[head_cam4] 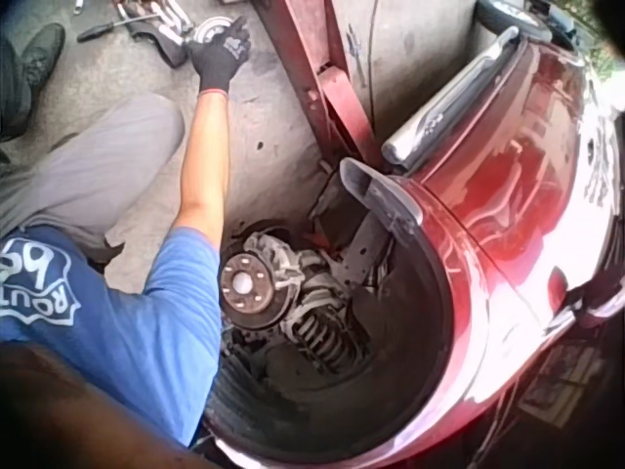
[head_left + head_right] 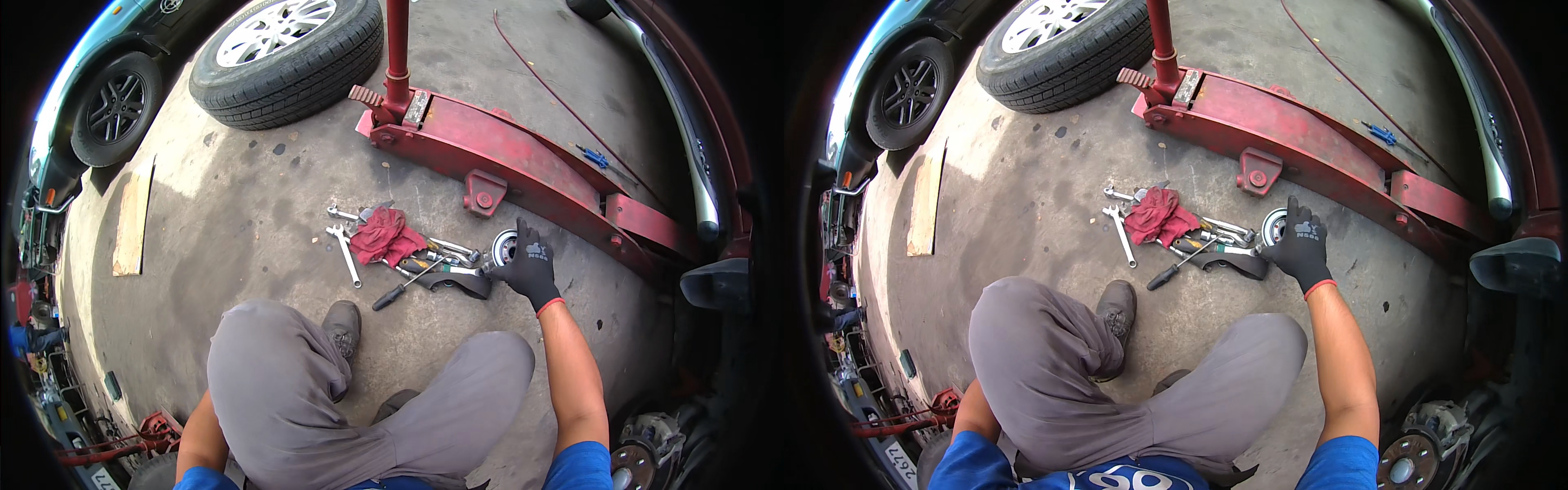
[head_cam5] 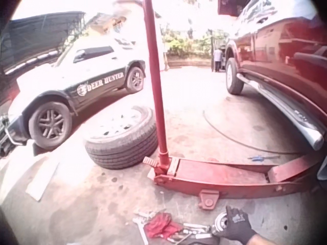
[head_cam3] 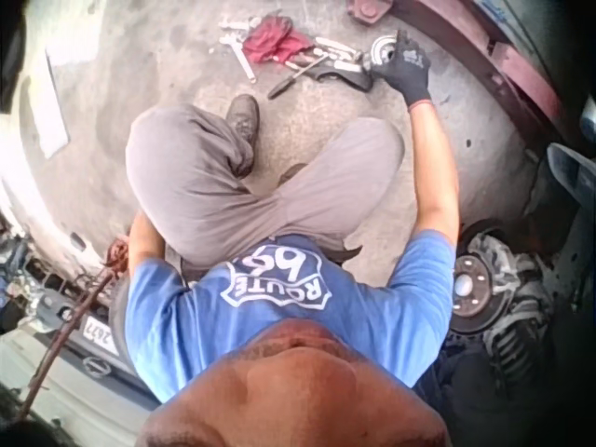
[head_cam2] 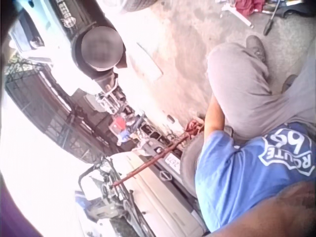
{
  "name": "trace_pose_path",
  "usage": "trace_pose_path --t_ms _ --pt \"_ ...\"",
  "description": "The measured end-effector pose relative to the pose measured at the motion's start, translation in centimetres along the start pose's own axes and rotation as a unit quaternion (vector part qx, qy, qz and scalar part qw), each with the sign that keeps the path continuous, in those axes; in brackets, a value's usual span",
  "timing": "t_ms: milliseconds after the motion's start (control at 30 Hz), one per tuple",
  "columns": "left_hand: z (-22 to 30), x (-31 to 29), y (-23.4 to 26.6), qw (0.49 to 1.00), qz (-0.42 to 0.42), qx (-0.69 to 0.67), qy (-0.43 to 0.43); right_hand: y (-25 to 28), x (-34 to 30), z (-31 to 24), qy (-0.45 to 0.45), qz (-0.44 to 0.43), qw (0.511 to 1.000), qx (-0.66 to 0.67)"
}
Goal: The person removes the brake caliper, replaces the brake pads, and reinstalls the caliper. Then the person lifts and mounts the wheel onto the hub and secures it with lug nuts.
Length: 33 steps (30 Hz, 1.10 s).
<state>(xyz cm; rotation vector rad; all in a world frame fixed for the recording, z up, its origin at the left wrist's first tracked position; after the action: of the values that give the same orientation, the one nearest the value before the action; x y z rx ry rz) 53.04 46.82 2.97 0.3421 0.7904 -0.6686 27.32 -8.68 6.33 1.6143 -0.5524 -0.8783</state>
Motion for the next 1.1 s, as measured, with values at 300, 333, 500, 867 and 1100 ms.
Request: trace_pose_path --t_ms 300,333,500,867,1100 --pt "4.4 13.5 -4.2 0.966 -0.241 0.085 -0.025 0.4 5.6 -15.5 0.138 0.060 0.987 0.046" --pt "5.2 15.1 -6.3 0.953 -0.285 0.091 -0.039 0.0 6.8 -16.7 0.119 0.043 0.992 0.028" --pt "6.4 19.4 -15.2 0.918 -0.329 0.188 -0.113 -2.6 11.1 -19.3 0.052 -0.013 0.999 -0.010" --pt "6.2 17.7 -15.4 0.958 -0.282 -0.014 -0.051 -6.2 -0.3 -21.0 0.139 -0.049 0.958 0.246" --pt "6.2 15.8 -13.2 0.955 -0.274 0.100 -0.063 -12.7 -2.8 -21.2 0.107 -0.087 0.941 0.309"
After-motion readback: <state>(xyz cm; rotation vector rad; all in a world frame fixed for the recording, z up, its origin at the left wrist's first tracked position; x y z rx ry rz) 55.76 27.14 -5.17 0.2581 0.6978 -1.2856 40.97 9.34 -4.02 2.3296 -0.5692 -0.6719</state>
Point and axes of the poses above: each hand's wrist, its own x-axis towards the middle knuckle, its own y-axis out of the back of the hand, z = x × y, the point moved 4 cm from there along x, towards the middle knuckle, and after that the axes turned 7 degrees about -y, right-handed, at the moved point
